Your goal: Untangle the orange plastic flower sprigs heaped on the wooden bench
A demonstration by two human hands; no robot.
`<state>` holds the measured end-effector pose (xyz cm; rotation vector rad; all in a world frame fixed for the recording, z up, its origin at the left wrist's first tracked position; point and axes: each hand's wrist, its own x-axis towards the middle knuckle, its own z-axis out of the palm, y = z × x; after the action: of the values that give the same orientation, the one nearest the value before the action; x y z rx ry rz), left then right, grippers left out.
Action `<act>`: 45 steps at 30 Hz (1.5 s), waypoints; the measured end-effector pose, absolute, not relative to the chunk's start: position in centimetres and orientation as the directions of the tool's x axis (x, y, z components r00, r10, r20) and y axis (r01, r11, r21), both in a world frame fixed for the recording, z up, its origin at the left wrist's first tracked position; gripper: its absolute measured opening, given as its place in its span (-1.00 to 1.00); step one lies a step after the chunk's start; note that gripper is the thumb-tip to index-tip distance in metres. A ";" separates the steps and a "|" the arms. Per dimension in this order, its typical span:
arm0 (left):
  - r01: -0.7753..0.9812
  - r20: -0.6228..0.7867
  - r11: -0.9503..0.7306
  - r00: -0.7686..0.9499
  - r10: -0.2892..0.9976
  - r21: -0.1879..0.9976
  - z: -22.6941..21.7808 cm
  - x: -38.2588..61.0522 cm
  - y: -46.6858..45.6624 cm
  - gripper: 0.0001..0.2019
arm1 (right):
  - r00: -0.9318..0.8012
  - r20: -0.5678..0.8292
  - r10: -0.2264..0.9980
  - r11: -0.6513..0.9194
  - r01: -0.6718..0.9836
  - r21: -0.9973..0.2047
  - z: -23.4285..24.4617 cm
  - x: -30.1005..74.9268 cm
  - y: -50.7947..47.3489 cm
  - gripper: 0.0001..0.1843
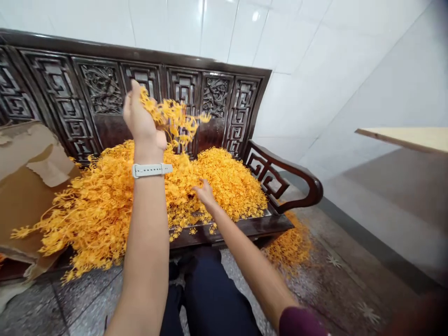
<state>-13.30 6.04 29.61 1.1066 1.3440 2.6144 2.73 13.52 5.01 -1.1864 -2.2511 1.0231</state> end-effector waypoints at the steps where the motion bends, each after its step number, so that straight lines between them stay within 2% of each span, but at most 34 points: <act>1: 0.300 0.589 -0.607 -0.727 0.354 0.736 29.2 -12.7 6.6 -0.36 | -0.515 0.057 0.855 0.359 0.509 -0.783 6.2 3.9 13.1 -0.27; 3: 0.294 0.583 -0.547 -0.653 0.484 0.784 28.4 -10.9 7.7 -0.28 | -0.454 0.179 0.873 0.367 0.369 -0.854 8.8 5.5 12.0 -0.31; 5: 0.293 0.559 -0.486 -0.561 0.611 0.824 27.5 -8.6 8.5 -0.29 | -0.446 0.322 0.835 0.404 0.101 -0.909 11.3 5.7 10.7 -0.34; 7: 0.310 0.521 -0.422 -0.437 0.733 0.852 26.6 -6.6 9.0 -0.34 | -0.460 0.436 0.773 0.406 -0.168 -0.898 13.4 5.2 10.0 -0.43; 10: 0.411 0.479 -0.371 -0.200 0.855 0.833 25.5 -4.8 9.5 -0.46 | -0.358 0.452 0.817 0.373 -0.270 -0.888 14.7 5.7 10.3 -0.62; 12: 0.488 0.460 -0.371 -0.072 0.885 0.790 24.9 -4.3 9.5 -0.52 | -0.281 0.394 0.875 0.305 -0.312 -0.900 14.5 8.0 10.5 -0.67; 14: 0.516 0.442 -0.361 -0.039 0.896 0.777 24.5 -3.9 9.0 -0.55 | -0.281 0.324 0.903 0.224 -0.335 -0.915 13.8 11.4 10.3 -0.67; 18: 0.438 0.493 -0.381 -0.176 0.852 0.814 24.3 -2.6 7.9 -0.54 | -0.410 0.257 0.875 0.123 -0.326 -0.937 12.9 16.9 9.1 -0.58; 22: 0.340 0.472 -0.373 -0.283 0.835 0.863 24.4 -2.1 7.7 -0.47 | -0.453 0.266 0.851 0.133 -0.303 -0.944 12.0 18.1 7.7 -0.60; 25: 0.378 0.434 -0.287 -0.392 0.811 0.880 23.7 -2.4 8.7 -0.37 | -0.468 0.243 0.850 0.085 -0.333 -0.939 10.5 17.1 6.1 -0.60; 29: 0.519 0.466 -0.217 -0.417 0.780 0.827 21.7 -1.8 10.5 -0.41 | -0.510 0.209 0.835 -0.024 -0.413 -0.911 7.9 15.3 3.2 -0.55; 32: 0.657 0.477 -0.158 -0.340 0.811 0.737 19.9 -1.1 11.5 -0.45 | -0.485 0.181 0.856 -0.068 -0.451 -0.890 6.9 15.2 1.6 -0.59; 34: 0.750 0.467 -0.151 -0.229 0.854 0.644 18.8 -1.2 11.8 -0.44 | -0.447 0.148 0.882 -0.092 -0.470 -0.878 6.7 16.0 1.2 -0.61; 37: 0.850 0.431 -0.188 -0.050 0.901 0.491 17.6 -1.7 12.1 -0.44 | -0.426 0.021 0.904 -0.222 -0.511 -0.831 6.6 17.7 1.7 -0.63; 39: 0.885 0.403 -0.204 0.021 0.915 0.418 17.2 -1.6 12.0 -0.47 | -0.443 -0.064 0.894 -0.325 -0.544 -0.774 6.5 18.7 2.3 -0.56; 42: 0.901 0.383 -0.226 0.074 0.921 0.370 17.0 -0.8 11.0 -0.54 | -0.425 -0.093 0.900 -0.348 -0.574 -0.742 5.9 20.1 3.2 -0.42; 45: 0.896 0.319 -0.250 0.132 0.938 0.366 16.3 0.0 8.8 -0.57 | -0.393 -0.071 0.917 -0.312 -0.593 -0.743 5.1 21.4 3.8 -0.47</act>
<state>0.04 8.76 16.29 2.2979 1.8685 0.7562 21.42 3.79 5.07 -0.6105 -0.7825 1.8696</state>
